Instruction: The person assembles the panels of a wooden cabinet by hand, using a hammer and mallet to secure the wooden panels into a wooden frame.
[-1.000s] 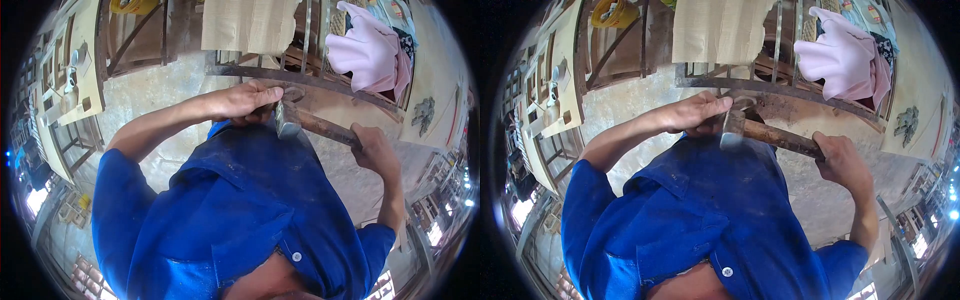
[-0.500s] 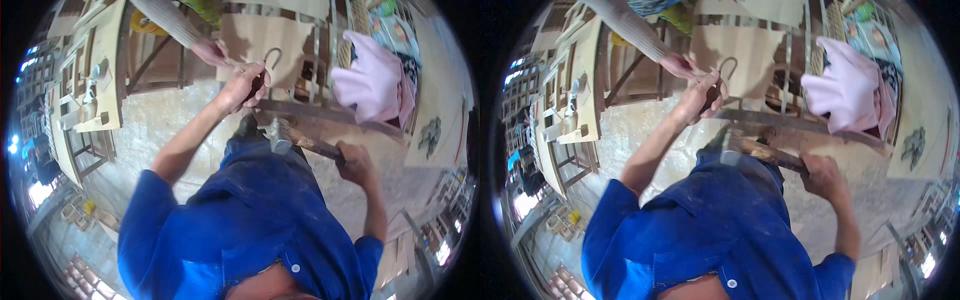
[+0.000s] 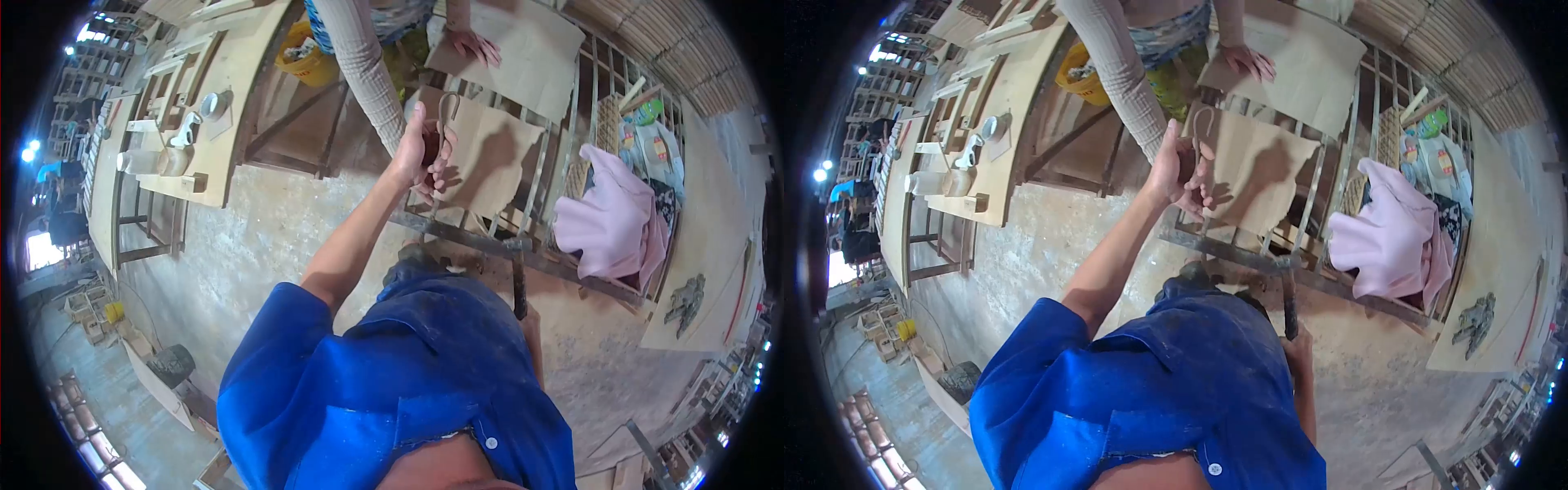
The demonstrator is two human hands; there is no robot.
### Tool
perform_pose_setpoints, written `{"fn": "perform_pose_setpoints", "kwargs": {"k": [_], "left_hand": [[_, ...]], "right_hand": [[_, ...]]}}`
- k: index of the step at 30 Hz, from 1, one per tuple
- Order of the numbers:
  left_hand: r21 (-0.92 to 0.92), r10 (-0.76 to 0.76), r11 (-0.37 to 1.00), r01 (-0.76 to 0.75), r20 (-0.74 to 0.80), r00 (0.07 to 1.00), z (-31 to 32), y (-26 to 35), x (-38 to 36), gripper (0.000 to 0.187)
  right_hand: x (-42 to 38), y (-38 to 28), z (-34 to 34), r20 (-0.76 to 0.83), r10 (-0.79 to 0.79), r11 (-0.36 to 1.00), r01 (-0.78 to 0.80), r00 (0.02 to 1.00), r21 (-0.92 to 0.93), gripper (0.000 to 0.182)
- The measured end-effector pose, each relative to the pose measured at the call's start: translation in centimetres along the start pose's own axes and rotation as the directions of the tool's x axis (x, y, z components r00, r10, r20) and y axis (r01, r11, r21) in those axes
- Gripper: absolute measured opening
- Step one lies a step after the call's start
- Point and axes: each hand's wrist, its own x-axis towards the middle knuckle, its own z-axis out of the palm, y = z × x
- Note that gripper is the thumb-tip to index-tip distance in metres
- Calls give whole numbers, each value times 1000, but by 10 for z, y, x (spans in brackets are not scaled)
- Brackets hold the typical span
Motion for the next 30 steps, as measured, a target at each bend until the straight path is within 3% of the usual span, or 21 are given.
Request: {"fn": "perform_pose_setpoints", "kwargs": {"k": [1, 3, 5, 8, 9, 12, 30], "left_hand": [[-12, 36, 999, -36, 19, 999, -6, 4, 9, 84], [-45, 125, 991, -124, 23, 992, -12, 18, 22, 84], [-86, 204, 975, -203, 0, 979, -16, 34, 32, 85], [-124, 259, 957, -263, -47, 965, -18, 52, 40, 86], [-129, 321, 940, -316, 20, 947, -22, 58, 43, 87], [-180, 343, 927, -329, 56, 937, -27, 68, 49, 88], [-169, 325, 925, -339, -107, 940, -37, 69, 35, 100]], "right_hand": [[1, 13, 13, -1, -26, 1000, 26, 1000, 4, 34], [10, 29, 29, -32, 148, 982, -143, 989, 126, 32], [12, 40, 38, -50, 224, 953, -209, 973, 218, 31], [15, 49, 39, -53, 236, 932, -210, 970, 295, 31], [15, 51, 39, -56, 232, 929, -204, 971, 309, 31], [18, 56, 38, -55, 237, 921, -206, 970, 331, 31], [17, 65, 40, -38, 235, 904, -204, 971, 376, 29]]}}
